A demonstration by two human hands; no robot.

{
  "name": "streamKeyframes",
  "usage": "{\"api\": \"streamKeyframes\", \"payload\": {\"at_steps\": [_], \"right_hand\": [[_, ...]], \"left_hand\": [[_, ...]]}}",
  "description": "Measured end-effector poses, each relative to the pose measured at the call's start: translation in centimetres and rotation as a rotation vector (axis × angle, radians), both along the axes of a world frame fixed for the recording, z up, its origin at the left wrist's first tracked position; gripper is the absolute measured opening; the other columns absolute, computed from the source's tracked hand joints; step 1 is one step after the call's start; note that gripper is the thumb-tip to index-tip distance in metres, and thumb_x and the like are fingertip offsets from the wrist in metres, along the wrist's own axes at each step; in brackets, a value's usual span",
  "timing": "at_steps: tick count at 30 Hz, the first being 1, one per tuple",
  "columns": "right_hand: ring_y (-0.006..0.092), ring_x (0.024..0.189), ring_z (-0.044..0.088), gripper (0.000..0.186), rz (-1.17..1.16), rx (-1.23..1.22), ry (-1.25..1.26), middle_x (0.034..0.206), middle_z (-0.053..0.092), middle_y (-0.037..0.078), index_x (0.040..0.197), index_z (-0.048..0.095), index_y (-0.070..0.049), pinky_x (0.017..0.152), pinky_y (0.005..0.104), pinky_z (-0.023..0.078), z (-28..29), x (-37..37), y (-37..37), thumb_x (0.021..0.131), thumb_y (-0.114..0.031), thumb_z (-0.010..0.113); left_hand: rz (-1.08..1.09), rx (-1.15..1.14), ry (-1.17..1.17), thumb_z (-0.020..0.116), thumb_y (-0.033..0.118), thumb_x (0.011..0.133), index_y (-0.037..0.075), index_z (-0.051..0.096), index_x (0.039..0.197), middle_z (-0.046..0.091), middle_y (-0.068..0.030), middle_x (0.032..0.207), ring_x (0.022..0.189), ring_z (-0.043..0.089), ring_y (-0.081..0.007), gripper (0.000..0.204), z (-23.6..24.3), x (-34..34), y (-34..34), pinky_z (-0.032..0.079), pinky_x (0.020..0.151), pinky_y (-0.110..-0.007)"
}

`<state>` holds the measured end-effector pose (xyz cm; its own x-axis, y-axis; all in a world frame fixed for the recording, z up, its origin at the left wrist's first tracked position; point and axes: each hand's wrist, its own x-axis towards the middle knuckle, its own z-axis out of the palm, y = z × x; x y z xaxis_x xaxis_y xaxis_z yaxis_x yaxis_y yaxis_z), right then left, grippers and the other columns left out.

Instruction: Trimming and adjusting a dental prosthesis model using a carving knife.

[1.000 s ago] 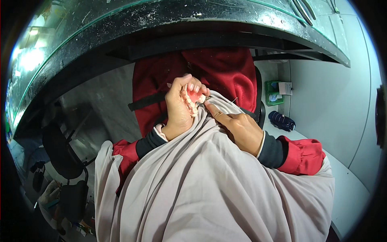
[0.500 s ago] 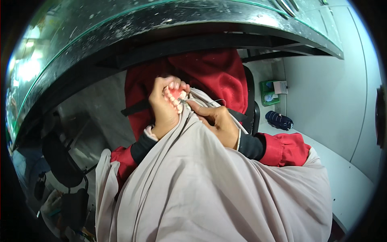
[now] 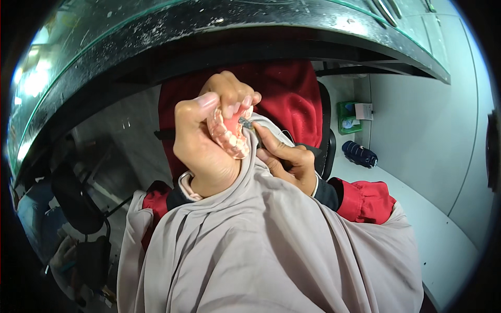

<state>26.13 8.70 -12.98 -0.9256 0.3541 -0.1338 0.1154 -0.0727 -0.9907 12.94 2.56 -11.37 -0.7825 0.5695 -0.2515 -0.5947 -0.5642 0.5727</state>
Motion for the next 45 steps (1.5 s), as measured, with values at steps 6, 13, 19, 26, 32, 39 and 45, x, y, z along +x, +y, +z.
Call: {"api": "streamKeyframes", "payload": {"at_steps": [6,13,19,26,32,39,45], "right_hand": [[0.0090,0.101,0.052,0.041,-0.033,-0.032,0.018,0.111,0.061,0.018,0.126,0.043,0.008,0.086,0.0188,0.036,-0.7,-0.4,-0.3,0.086,0.006,0.053],[0.0061,0.095,0.051,0.041,-0.011,-0.026,-0.014,0.104,0.064,0.016,0.126,0.044,0.008,0.081,0.0174,0.036,-0.5,-0.8,-0.1,0.086,0.005,0.053],[0.0140,0.111,0.051,0.039,-0.021,-0.078,0.010,0.127,0.051,0.016,0.125,0.045,0.007,0.092,0.0231,0.041,-1.3,-1.3,-0.7,0.087,0.002,0.054],[0.0106,0.103,0.056,0.039,0.145,0.072,-0.014,0.118,0.057,0.020,0.123,0.048,0.006,0.087,0.0208,0.042,0.6,-2.0,0.5,0.085,0.003,0.056],[0.0233,0.050,0.060,0.035,0.289,0.410,-0.077,0.073,0.064,0.017,0.116,0.054,0.006,0.053,0.0243,0.048,3.6,-2.5,2.2,0.082,0.000,0.061],[0.0288,0.044,0.054,0.015,0.468,0.791,-0.330,0.055,0.056,0.013,0.087,0.062,0.002,0.041,0.0313,0.041,10.5,-3.1,2.8,0.083,-0.013,0.064],[0.0172,0.033,0.044,0.019,0.480,0.525,-0.291,0.043,0.044,0.004,0.074,0.057,0.000,0.035,0.0274,0.032,12.8,-3.2,6.6,0.082,-0.015,0.067]], "left_hand": [[0.019,0.016,-0.004,0.042,0.025,0.073,0.007,0.038,0.056,0.037,-0.0051,0.062,0.068,0.040,-0.0197,0.025,-0.6,-0.3,-0.2,0.036,0.071,-0.037],[-0.013,-0.007,0.084,0.044,0.028,0.073,0.013,0.035,0.057,0.038,-0.0023,0.065,0.071,0.039,-0.0167,0.024,-1.0,-0.5,-0.4,0.032,0.074,-0.036],[0.052,-0.007,-0.033,0.046,0.027,0.071,0.013,0.035,0.056,0.036,-0.0021,0.062,0.070,0.039,-0.0167,0.024,-1.3,-0.9,-0.7,0.032,0.072,-0.035],[-0.027,0.061,0.035,0.047,0.027,0.070,0.014,0.033,0.055,0.035,-0.0007,0.063,0.069,0.038,-0.0151,0.025,-0.8,-1.6,-2.5,0.032,0.072,-0.034],[-0.190,0.235,0.103,0.047,0.028,0.072,0.015,0.032,0.057,0.035,0.0001,0.064,0.069,0.036,-0.0148,0.026,0.4,-2.0,-2.8,0.033,0.070,-0.032],[-0.282,0.355,-0.078,0.048,0.026,0.075,0.014,0.034,0.062,0.036,0.0000,0.068,0.069,0.039,-0.0147,0.023,0.2,-1.2,-2.9,0.037,0.071,-0.032],[-0.396,0.577,-0.413,0.049,0.030,0.085,0.014,0.044,0.076,0.042,0.0003,0.075,0.077,0.045,-0.0159,0.019,2.0,-2.2,-2.7,0.041,0.087,-0.038]]}}
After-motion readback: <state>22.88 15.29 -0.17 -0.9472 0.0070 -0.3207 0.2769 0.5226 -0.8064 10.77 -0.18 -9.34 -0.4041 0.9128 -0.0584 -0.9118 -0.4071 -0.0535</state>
